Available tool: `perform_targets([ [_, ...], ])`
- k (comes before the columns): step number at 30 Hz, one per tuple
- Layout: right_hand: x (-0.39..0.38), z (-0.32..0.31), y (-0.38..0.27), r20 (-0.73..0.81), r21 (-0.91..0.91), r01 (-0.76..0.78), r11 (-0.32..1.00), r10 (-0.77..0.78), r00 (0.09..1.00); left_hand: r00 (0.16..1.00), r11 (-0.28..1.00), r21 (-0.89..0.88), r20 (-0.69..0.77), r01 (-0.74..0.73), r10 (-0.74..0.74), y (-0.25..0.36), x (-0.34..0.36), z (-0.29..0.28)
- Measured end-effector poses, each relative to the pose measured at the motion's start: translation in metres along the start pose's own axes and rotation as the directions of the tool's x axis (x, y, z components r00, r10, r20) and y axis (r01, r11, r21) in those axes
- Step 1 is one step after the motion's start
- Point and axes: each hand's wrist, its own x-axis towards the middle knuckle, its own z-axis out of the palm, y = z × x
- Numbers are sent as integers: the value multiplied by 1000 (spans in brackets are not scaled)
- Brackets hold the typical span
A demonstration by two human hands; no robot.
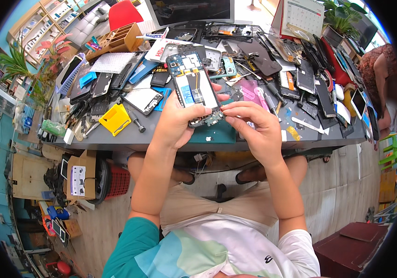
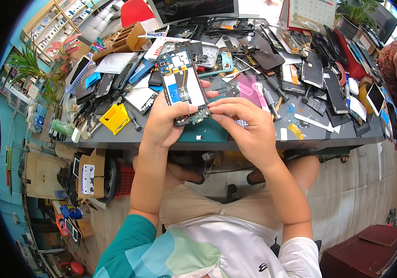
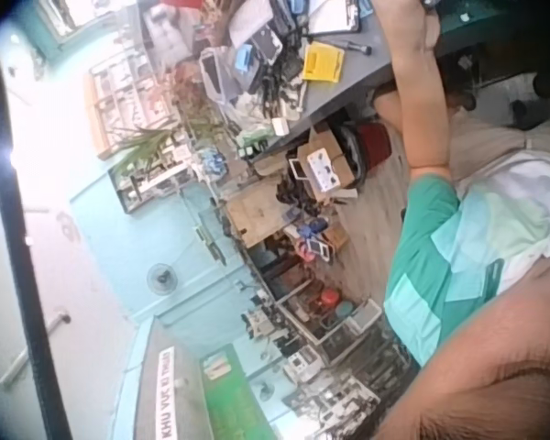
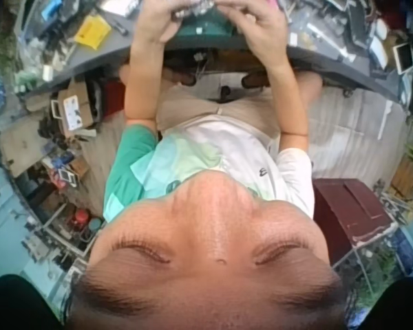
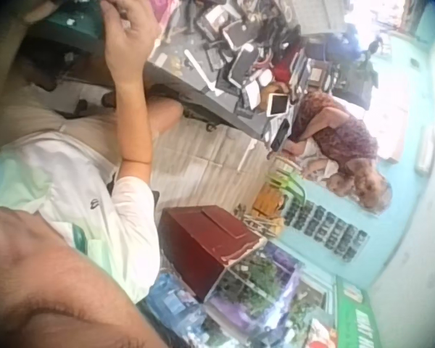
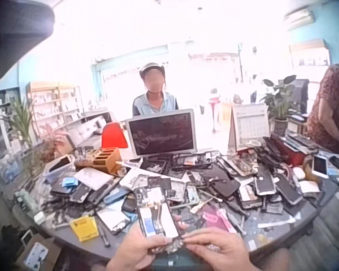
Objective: The person disassembles a smartphone, removes the back cover and internal components, and then reassembles the device by reconnecting cables and replacing the back cover. The task is performed by hand on a cluttered workbench.
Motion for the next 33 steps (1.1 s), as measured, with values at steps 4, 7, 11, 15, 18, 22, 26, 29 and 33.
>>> perform_targets([
  [4, 0, 5, -2, -36, -13, 33, 999, -34, 999, 1000, 1000, 3, 1, -20, 20, 1, 4, -1],
  [7, -2, 8, 5, -88, 28, 45, 999, -43, 995, 1000, 1000, -22, -17, -5, 5, 0, 2, -1],
  [11, 2, 11, 0, -60, 89, -6, 996, 11, 998, 999, 999, -39, -38, 3, -4, 3, 2, 2],
  [15, -3, 14, 1, -43, -51, 69, 996, -71, 997, 999, 997, -73, -42, 13, -16, 3, 2, 1],
  [18, -3, 16, 0, -48, -57, 74, 996, -77, 996, 999, 996, -84, -32, -9, 6, 3, 1, 2],
  [22, -1, 17, 1, -54, -90, 98, 991, -103, 993, 999, 997, -79, -35, -3, 0, 3, 1, 2],
  [26, -1, 19, 1, -79, -72, 98, 993, -104, 991, 999, 997, -79, -37, -1, -2, 4, 1, 3],
  [29, -1, 19, 3, -85, -97, 115, 989, -123, 989, 999, 997, -76, -42, 4, -7, 5, 0, 5],
  [33, -2, 20, 1, -74, -169, 142, 975, -157, 985, 999, 998, -67, -39, 7, -10, 4, 1, 2],
])
